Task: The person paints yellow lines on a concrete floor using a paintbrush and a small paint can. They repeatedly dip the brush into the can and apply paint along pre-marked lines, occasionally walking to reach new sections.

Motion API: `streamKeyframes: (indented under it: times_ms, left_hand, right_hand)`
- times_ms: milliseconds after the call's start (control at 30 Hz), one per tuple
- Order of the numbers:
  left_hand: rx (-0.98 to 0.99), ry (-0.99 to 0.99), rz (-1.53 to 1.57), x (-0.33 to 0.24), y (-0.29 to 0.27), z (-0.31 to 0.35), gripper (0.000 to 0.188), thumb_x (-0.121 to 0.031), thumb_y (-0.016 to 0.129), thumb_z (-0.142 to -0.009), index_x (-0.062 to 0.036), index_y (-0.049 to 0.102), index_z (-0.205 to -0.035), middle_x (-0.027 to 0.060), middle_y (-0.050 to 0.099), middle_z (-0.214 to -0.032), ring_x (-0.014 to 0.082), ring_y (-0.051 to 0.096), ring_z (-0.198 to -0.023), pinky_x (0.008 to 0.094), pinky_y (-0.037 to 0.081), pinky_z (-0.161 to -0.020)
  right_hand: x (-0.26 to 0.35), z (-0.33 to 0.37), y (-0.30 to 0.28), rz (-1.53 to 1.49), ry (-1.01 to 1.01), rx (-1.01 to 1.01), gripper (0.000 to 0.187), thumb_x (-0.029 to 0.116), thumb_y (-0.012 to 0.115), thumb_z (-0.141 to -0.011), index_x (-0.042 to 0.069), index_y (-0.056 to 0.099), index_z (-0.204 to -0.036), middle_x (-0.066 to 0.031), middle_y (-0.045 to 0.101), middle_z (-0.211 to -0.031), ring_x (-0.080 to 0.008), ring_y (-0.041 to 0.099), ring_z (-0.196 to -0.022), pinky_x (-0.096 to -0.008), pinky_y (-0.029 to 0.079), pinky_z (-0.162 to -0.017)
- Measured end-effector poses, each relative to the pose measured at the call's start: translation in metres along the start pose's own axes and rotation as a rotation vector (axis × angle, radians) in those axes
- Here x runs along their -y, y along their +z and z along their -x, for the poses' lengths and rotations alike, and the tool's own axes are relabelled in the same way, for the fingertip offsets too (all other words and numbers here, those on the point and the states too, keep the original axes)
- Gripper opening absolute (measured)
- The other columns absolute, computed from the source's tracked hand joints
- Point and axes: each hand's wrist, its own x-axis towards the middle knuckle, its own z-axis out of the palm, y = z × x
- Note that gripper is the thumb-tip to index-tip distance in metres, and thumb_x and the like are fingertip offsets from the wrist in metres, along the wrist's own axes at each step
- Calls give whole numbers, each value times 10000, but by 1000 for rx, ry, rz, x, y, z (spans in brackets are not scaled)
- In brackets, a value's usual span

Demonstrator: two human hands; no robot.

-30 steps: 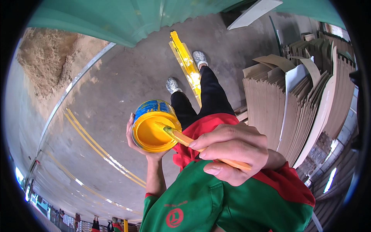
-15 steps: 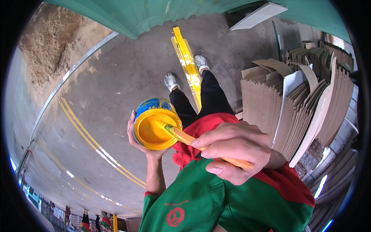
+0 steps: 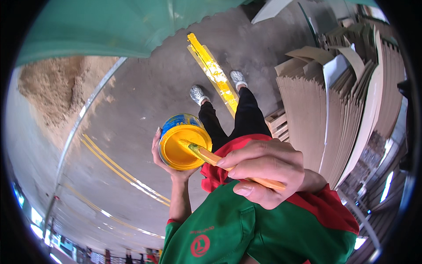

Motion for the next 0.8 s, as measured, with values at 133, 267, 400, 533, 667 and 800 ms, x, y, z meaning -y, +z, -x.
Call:
streamKeyframes:
  times_ms: [133, 267, 400, 533, 667, 800]
  left_hand:
    - [122, 44, 86, -4, 0, -12, 1291, -519, 977, -540, -94, 213, -1490, 235, 356, -1496, 411, 398, -1390, 559, 333, -1156]
    - [296, 167, 90, -18, 0, -28, 1290, -512, 976, -545, -90, 212, -1495, 231, 359, -1498, 403, 391, -1392, 555, 330, -1159]
    - [523, 332, 185, -48, 16, -29, 1281, -469, 988, -541, -87, 218, -1492, 219, 354, -1494, 393, 390, -1383, 553, 321, -1163]
    - [764, 471, 263, -81, 48, 6, 1294, -398, 1008, -525, -77, 207, -1490, 224, 335, -1492, 389, 384, -1385, 535, 322, -1163]
    - [1029, 536, 416, -102, 58, 82, 1315, -363, 1015, -516, -77, 182, -1494, 248, 299, -1510, 374, 365, -1408, 503, 311, -1172]
    - [1336, 484, 553, -119, 47, 195, 1303, -334, 1017, -516, -82, 195, -1495, 236, 318, -1510, 362, 378, -1408, 492, 314, -1173]
  right_hand:
    - [19, 15, -9, 42, -15, -116, 221, 34, 757, -802, -34, 651, -983, -160, 691, -960, -227, 663, -653, -301, 529, -516]
    - [40, 45, -9, 46, -82, -303, 231, 37, 757, -805, -33, 651, -998, -149, 689, -954, -240, 673, -682, -309, 534, -522]
    - [70, 117, -13, 133, -58, -491, 234, 45, 757, -809, -29, 658, -1008, -144, 693, -954, -251, 689, -715, -311, 552, -563]
    - [100, 209, -6, 273, 14, -648, 221, 49, 752, -815, -19, 673, -1011, -144, 712, -965, -265, 713, -766, -321, 579, -651]
    - [139, 317, 58, 354, 137, -923, 168, 46, 736, -827, -11, 689, -978, -150, 734, -968, -274, 729, -814, -343, 588, -712]
    - [177, 435, 159, 371, 291, -1367, 114, 31, 696, -845, -25, 685, -943, -186, 733, -932, -280, 726, -814, -330, 575, -726]
